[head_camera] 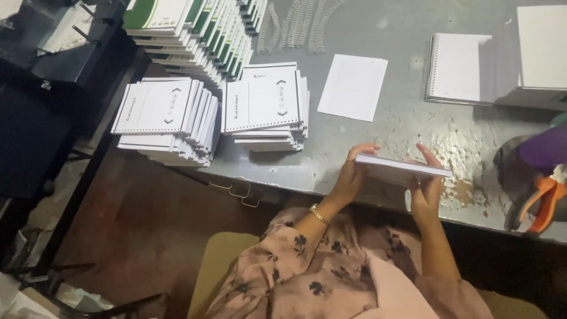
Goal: Inspecting notebook pages for quality control and stacking them on a table.
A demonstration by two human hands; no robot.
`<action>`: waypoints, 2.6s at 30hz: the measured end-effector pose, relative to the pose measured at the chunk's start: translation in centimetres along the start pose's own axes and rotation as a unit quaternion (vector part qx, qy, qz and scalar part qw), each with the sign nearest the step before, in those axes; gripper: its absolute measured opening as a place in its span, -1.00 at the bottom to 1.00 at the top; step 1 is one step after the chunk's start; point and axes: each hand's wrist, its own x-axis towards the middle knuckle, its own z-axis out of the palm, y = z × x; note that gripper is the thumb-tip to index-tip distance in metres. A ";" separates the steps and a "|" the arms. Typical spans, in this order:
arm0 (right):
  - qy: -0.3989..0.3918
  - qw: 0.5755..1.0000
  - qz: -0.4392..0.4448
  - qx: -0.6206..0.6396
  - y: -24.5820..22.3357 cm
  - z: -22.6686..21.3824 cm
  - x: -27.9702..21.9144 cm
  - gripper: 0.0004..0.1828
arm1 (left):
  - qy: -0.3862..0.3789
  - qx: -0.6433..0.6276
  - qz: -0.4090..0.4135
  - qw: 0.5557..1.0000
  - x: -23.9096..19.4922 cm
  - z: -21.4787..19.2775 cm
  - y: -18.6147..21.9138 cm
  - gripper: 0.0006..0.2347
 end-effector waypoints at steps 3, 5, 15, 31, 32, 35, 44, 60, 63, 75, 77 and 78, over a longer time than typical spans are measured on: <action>0.009 1.000 0.024 0.003 -0.8 0.0 -0.4 -0.42 | -0.005 -0.005 -0.008 1.000 -0.6 -0.2 -1.1 -0.63; 0.011 1.000 0.026 0.000 2.1 -1.1 -1.9 -0.42 | -0.006 -0.008 -0.017 1.000 -1.2 -0.4 -1.8 -0.67; 0.143 0.983 0.063 -0.097 10.6 -0.6 -6.0 -0.59 | -0.021 0.040 -0.113 0.993 -1.0 -0.6 2.2 -0.80; 0.133 0.957 0.214 -0.145 -0.2 -4.1 -2.2 -0.60 | -0.055 0.209 -0.304 0.928 2.7 1.4 1.1 -0.47; 0.130 0.958 0.211 -0.146 0.0 -5.1 -2.1 -0.60 | -0.050 0.208 -0.303 0.929 2.3 2.1 -0.9 -0.47; 0.108 0.884 0.386 -0.240 1.4 -7.3 -2.4 -0.36 | -0.088 0.255 -0.354 0.896 1.4 3.9 -4.5 -0.63; 0.035 0.890 0.291 -0.350 6.3 -11.2 -5.4 -0.60 | -0.064 0.288 -0.305 0.905 -0.3 6.9 -2.1 -0.69; -0.009 0.872 0.217 -0.438 19.1 -15.7 -8.4 -0.56 | 0.095 0.058 -0.263 0.958 -1.8 -12.8 5.1 -0.71; -0.051 0.839 0.274 -0.467 12.8 -11.4 -6.2 -0.08 | 0.330 -0.002 -0.212 0.920 -3.3 -22.8 10.5 -0.83; -0.207 0.910 0.191 -0.305 -12.4 8.2 -0.6 -0.54 | 0.545 0.062 -0.269 0.792 -2.2 -33.4 13.4 -0.68; -0.217 0.900 0.185 -0.329 -12.0 7.6 -1.1 -0.55 | 0.544 0.057 -0.277 0.789 -1.6 -33.1 13.9 -0.67; -0.217 0.892 0.202 -0.340 -11.9 7.4 -1.2 -0.55 | 0.544 0.045 -0.284 0.788 -1.5 -32.9 14.5 -0.65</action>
